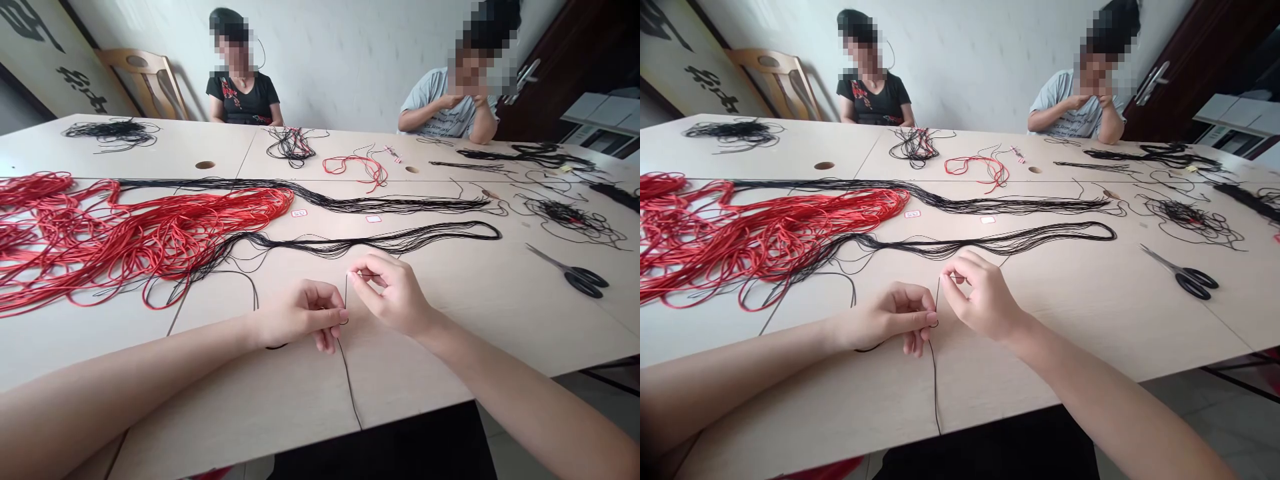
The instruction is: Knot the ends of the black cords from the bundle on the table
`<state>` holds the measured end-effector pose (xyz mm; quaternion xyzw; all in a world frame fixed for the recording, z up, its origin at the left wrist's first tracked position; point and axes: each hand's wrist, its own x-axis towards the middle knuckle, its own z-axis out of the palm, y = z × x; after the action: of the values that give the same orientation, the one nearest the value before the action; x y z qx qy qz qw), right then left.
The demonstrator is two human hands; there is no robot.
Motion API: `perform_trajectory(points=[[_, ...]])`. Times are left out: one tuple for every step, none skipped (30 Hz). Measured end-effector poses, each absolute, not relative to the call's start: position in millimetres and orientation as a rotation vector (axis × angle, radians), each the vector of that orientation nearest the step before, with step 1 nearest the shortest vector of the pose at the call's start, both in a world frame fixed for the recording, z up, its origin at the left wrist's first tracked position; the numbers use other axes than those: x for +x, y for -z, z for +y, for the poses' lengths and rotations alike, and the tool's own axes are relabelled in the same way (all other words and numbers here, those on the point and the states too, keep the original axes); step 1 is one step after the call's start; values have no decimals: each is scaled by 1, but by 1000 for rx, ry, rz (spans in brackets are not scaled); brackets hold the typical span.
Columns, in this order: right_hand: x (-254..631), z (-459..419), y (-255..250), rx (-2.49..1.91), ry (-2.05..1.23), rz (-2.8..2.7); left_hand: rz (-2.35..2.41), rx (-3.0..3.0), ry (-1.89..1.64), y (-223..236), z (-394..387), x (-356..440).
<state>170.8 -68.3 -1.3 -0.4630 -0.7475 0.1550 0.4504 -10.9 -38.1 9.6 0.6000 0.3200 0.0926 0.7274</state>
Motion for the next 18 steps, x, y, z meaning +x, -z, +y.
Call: perform_trajectory(points=[[171, -68, 2, -1151, -381, -1842, 700, 1335, -198, -10, -38, -11], [171, -68, 2, -1159, -380, -1835, 695, 1347, -193, -10, -38, -11], [171, -68, 2, -1167, -379, -1829, 692, 1359, -189, -10, -39, -11], [171, -68, 3, -1173, -378, -1821, 688, 1369, -183, -10, -39, -12], [171, -67, 3, -1178, -378, -1814, 684, 1379, -175, -9, -39, -12], [171, -67, 3, -1180, -381, -1809, 679, 1388, -167, -9, -39, -12], [171, -67, 3, -1180, -384, -1802, 675, 1398, -157, -9, -39, -12], [171, -67, 3, -1178, -387, -1796, 670, 1408, -148, -10, -39, -12], [170, -67, 3, -1176, -389, -1791, 666, 1415, -142, -10, -39, -12], [170, -67, 2, -1173, -388, -1786, 664, 1420, -139, -10, -39, -12], [170, -68, 2, -1171, -382, -1779, 663, 1424, -135, -10, -39, -12], [171, -68, 1, -1170, -370, -1771, 662, 1427, -132, -10, -40, -12], [171, -68, 1, -1172, -355, -1759, 661, 1430, -128, -11, -40, -12], [171, -67, 1, -1177, -341, -1746, 661, 1432, -125, -11, -40, -13], [172, -67, 0, -1184, -327, -1734, 662, 1433, -122, -11, -41, -13], [173, -66, 0, -1196, -316, -1731, 665, 1434, -119, -11, -41, -13], [173, -65, 0, -1210, -293, -1734, 670, 1432, -121, -11, -41, -12], [174, -64, 0, -1226, -246, -1731, 678, 1423, -133, -11, -41, -12]])
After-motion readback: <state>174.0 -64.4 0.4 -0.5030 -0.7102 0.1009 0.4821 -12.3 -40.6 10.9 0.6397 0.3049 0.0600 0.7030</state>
